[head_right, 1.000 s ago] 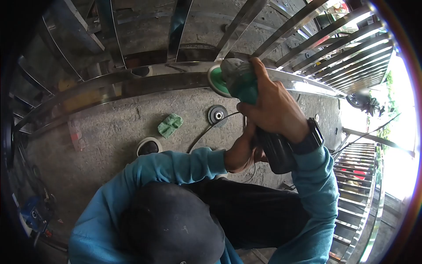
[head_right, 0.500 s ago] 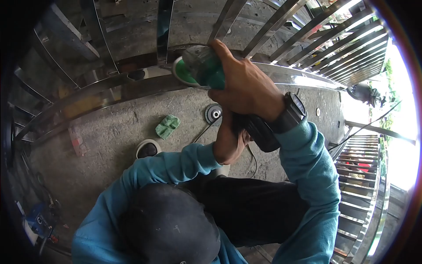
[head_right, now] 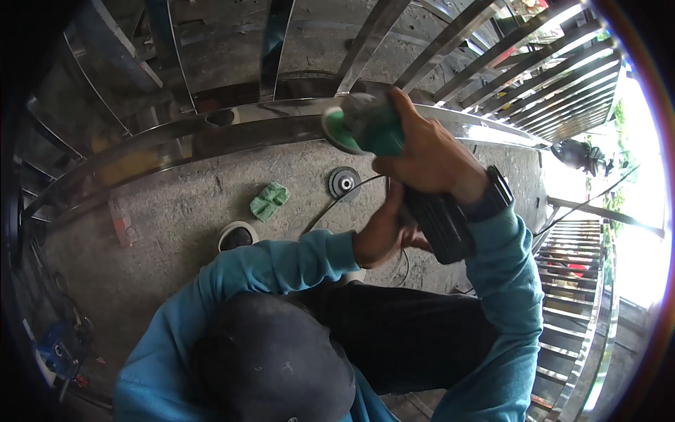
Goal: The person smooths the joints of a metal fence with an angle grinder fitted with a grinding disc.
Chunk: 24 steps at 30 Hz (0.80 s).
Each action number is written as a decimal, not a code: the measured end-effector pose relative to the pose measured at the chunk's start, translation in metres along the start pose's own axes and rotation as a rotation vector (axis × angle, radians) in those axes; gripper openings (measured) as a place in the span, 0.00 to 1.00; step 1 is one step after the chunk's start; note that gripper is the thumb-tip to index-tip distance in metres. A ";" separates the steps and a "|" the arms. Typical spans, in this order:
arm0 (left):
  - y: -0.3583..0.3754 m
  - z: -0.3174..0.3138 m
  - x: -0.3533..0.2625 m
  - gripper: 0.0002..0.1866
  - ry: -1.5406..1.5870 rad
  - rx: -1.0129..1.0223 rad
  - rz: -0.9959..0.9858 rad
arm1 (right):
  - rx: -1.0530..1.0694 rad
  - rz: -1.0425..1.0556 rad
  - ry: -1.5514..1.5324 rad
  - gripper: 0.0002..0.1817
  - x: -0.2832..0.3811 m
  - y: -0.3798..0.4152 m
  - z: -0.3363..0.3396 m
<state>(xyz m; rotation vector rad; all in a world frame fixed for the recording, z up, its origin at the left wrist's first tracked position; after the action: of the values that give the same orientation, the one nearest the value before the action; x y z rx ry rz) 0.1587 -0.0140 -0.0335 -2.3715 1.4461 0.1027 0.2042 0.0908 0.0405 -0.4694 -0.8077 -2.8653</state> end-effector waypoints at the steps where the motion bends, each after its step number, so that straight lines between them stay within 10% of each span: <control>1: -0.001 -0.006 0.003 0.50 0.025 0.051 0.029 | 0.031 -0.043 0.006 0.57 -0.005 0.005 -0.002; 12: -0.010 0.007 0.012 0.50 -0.130 0.098 0.069 | -0.024 -0.051 -0.109 0.53 0.000 0.015 0.012; 17: -0.011 0.011 -0.016 0.47 -0.109 -0.260 -0.051 | -0.049 0.057 -0.069 0.54 -0.001 -0.010 0.010; 24: -0.012 0.027 -0.019 0.48 -0.251 -0.083 -0.061 | -0.036 0.065 -0.104 0.53 -0.003 -0.021 0.009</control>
<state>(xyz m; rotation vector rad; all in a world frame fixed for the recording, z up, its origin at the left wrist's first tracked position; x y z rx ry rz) 0.1629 0.0162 -0.0505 -2.3654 1.2725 0.4365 0.2056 0.1134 0.0369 -0.6414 -0.7426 -2.8201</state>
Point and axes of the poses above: each hand's wrist, its own y-axis away from the middle knuckle, its own z-axis out of the back of the hand, x = y × z, the point moved 6 cm from there along -y, towards the middle knuckle, and after that the axes turned 12 degrees about x, right-handed, at the moved point
